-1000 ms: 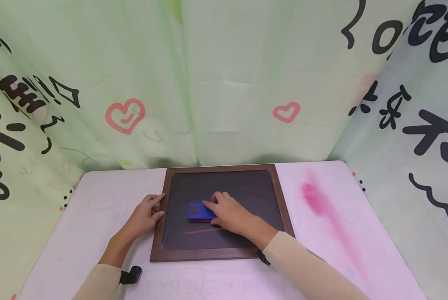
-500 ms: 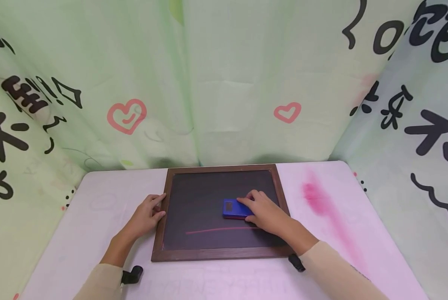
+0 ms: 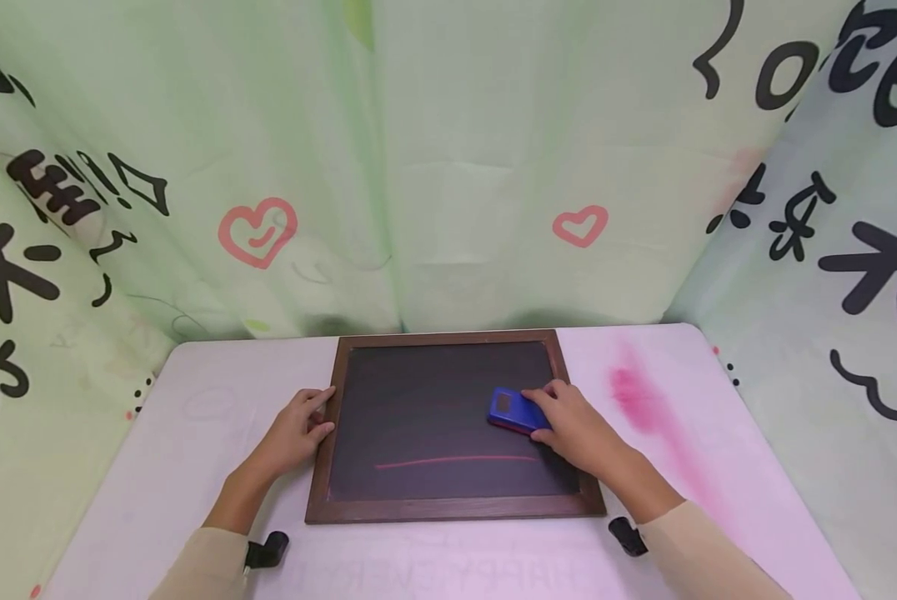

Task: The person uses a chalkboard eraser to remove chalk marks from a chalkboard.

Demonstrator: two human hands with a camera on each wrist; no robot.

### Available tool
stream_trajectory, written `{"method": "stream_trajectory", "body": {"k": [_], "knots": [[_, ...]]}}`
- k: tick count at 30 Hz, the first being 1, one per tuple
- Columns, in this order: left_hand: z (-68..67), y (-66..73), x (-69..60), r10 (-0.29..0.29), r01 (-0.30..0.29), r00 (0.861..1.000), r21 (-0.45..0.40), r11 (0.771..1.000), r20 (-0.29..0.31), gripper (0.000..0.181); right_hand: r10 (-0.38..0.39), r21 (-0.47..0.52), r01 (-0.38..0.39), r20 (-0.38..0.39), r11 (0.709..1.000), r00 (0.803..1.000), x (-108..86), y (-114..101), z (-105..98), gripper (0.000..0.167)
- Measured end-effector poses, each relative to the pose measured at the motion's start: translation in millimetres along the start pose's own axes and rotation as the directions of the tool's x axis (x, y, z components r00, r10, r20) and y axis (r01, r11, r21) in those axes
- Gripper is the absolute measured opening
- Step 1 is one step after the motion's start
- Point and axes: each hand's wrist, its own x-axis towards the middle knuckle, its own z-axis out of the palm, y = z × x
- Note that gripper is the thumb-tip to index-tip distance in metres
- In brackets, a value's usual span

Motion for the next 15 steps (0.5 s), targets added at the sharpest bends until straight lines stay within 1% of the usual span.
{"method": "stream_trajectory", "body": {"k": [4,7,10,15], "knots": [[0.2,1.7,0.8,0.002,-0.002,1.000,0.005,1.000,-0.001,0.060,0.024,0.003,-0.024,-0.007,1.000,1.000,-0.6,0.4,-0.5,0.063],[0.7,1.6,1.5,0.001,-0.001,1.000,0.002,1.000,0.001,0.060,0.027,0.010,-0.027,-0.017,1.000,0.999,-1.1,0.0,-0.6,0.063],[1.0,0.9,2.0,0.005,-0.005,1.000,0.000,1.000,-0.002,0.060,0.018,0.001,-0.018,-0.026,1.000,0.999,0.0,-0.3,0.3,0.062],[0.7,-0.3,2.4,0.003,-0.003,1.000,-0.002,1.000,-0.006,0.060,-0.022,-0.033,0.021,-0.042,0.999,0.999,6.3,-4.7,4.5,0.061]]}}
